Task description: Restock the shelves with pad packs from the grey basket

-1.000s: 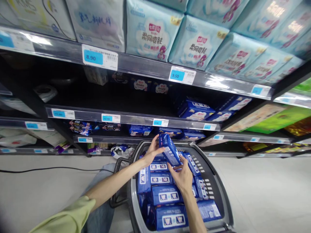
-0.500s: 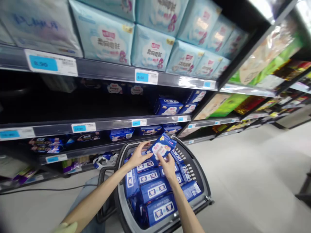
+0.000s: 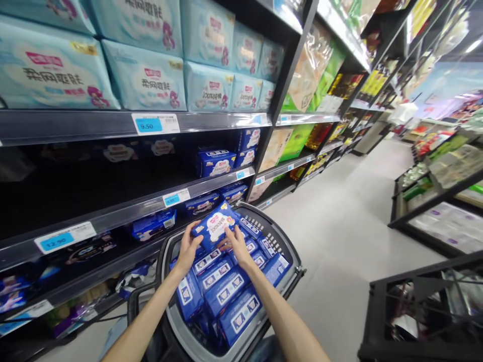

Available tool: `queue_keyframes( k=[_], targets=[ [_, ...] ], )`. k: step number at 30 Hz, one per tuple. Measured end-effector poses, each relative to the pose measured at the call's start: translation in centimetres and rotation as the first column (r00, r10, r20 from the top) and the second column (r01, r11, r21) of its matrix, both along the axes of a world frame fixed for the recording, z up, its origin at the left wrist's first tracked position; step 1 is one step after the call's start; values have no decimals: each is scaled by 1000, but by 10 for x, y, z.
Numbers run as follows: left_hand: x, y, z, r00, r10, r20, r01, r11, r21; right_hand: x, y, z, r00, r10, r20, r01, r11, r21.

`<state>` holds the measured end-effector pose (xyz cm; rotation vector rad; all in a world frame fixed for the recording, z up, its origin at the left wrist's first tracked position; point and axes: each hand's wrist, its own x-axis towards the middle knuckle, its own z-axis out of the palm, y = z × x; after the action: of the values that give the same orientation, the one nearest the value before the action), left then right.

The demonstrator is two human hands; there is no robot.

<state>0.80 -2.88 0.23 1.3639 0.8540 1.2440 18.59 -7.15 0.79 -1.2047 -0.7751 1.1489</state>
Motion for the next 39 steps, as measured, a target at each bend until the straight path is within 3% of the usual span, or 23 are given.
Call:
queue_keyframes(
  k=[4, 13, 23, 33, 39],
  targets=[
    [-6, 6, -6, 989, 148, 11, -148, 988, -53, 4, 3, 3, 999, -38, -19, 38, 999, 22],
    [-2, 11, -16, 962, 246, 119, -225, 960, -170, 5, 1, 8, 996, -38, 84, 39, 999, -15],
    [-1, 9, -13, 984, 156, 84, -144, 980, -136, 13, 1, 3, 993, -63, 99, 65, 998, -23],
    [-1, 10, -15, 986, 152, 74, -142, 981, -129, 15, 1, -1, 993, -59, 107, 61, 998, -21],
    [0, 5, -6, 989, 138, 54, -132, 986, -105, 14, 0, 0, 992, -76, 101, 80, 996, -37]
  ],
)
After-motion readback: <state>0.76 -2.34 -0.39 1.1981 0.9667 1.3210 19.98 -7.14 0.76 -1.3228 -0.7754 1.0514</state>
